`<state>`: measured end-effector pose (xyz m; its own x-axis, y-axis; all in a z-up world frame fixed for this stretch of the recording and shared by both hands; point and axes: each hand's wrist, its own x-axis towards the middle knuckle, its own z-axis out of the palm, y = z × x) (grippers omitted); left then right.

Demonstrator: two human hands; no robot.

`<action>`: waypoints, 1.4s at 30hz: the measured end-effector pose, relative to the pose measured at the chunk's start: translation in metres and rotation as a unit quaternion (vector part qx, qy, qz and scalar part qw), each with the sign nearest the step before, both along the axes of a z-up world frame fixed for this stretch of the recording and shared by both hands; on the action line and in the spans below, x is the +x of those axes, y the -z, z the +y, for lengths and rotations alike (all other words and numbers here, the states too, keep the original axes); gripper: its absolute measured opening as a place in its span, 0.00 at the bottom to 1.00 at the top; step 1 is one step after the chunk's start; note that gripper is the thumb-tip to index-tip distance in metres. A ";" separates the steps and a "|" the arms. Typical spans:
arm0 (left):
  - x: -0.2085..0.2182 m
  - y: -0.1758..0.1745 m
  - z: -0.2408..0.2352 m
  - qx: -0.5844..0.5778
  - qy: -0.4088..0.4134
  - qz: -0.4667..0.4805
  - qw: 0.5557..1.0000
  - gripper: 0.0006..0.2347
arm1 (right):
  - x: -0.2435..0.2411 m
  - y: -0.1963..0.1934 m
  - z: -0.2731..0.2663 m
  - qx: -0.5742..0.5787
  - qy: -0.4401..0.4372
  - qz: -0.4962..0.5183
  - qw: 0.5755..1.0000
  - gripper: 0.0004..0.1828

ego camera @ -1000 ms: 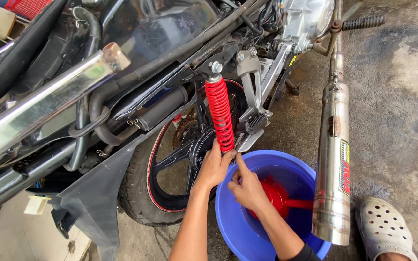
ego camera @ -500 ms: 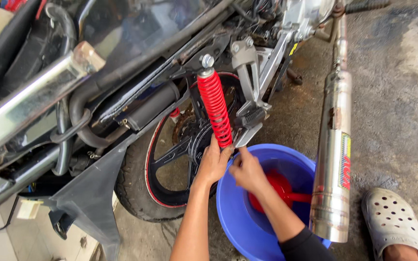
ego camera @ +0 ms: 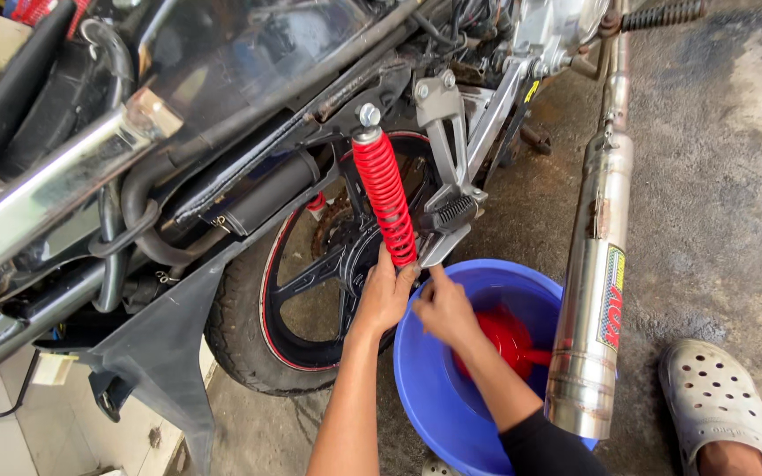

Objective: The person scrubs the red rear shock absorber of a motorcycle using a brush and water from a blue bucket. They repeatedly dip the brush into the bucket and scrub the shock absorber and surrounding areas.

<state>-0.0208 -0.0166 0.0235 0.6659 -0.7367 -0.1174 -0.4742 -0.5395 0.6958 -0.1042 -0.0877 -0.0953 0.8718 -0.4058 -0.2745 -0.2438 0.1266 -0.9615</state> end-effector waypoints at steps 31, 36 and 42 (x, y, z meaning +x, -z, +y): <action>-0.010 -0.012 -0.012 0.026 -0.026 0.015 0.999 0.22 | 0.001 -0.004 0.056 -0.167 0.340 -0.068 0.923 0.21; -0.006 -0.007 -0.007 0.021 -0.028 0.011 0.999 0.20 | 0.002 0.034 0.051 0.173 0.506 0.126 0.836 0.13; -0.008 -0.011 -0.005 0.021 -0.037 0.009 0.999 0.19 | -0.015 0.148 0.025 0.179 0.585 0.279 0.740 0.17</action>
<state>-0.0289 -0.0217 0.0345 0.7158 -0.6800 -0.1592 -0.4201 -0.6013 0.6797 -0.1196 -0.0624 -0.2434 -0.3100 -0.6075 -0.7313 -0.1129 0.7873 -0.6061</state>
